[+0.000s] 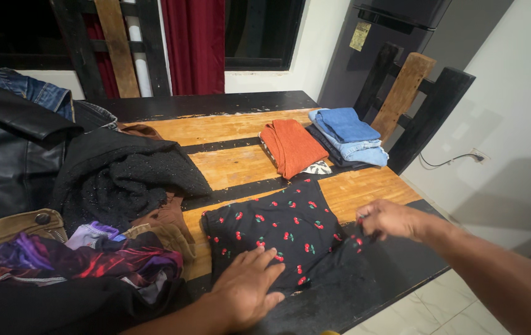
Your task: The person folds several garments on a wooden table. They fold a blue cloth, an orange sweater, and a black cherry-patterned top, placing each folded item into a growing stack. The person handles each item one at a time, smoothing and aligning edges before folding.
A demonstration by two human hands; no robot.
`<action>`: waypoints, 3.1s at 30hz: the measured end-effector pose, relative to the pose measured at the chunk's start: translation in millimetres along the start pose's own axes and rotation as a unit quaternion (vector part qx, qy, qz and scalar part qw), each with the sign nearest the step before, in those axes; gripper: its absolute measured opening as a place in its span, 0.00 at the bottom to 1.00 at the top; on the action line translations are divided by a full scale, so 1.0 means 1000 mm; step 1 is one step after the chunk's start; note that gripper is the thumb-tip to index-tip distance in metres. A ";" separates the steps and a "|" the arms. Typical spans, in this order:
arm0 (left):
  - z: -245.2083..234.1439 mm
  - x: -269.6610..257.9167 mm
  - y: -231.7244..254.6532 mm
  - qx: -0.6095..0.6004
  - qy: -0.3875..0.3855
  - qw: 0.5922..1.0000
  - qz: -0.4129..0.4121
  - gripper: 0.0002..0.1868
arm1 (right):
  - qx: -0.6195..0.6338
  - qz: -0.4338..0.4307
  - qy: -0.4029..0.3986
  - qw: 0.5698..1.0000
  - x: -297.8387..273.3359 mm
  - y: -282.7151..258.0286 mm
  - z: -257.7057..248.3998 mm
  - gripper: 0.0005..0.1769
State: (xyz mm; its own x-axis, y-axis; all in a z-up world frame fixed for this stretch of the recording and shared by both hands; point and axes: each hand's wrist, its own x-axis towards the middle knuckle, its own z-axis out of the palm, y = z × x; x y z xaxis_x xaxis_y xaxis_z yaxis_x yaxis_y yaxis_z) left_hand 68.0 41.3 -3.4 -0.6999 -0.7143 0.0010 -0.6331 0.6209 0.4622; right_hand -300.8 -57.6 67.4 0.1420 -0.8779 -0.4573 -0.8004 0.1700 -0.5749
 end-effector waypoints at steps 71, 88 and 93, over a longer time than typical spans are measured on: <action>-0.030 0.027 -0.043 -0.210 0.201 0.830 -0.476 0.30 | -0.289 -0.167 0.240 0.912 0.001 -0.035 0.176 0.38; -0.058 0.006 -0.033 -0.405 0.283 0.741 -0.455 0.29 | -0.261 -0.086 0.240 0.931 0.014 -0.038 0.155 0.39; -0.088 0.021 0.003 -0.341 0.267 0.788 -0.438 0.35 | -0.012 -0.150 0.289 0.945 0.007 -0.088 0.159 0.36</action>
State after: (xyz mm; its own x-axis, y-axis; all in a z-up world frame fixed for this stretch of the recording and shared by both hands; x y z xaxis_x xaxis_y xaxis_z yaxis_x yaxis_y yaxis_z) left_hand 80.4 -0.7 75.7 0.2605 -0.9194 -0.2946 -0.3438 -0.3735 0.8616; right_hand -136.8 -7.0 6.6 0.0275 -0.9842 0.1748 -0.7887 -0.1288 -0.6011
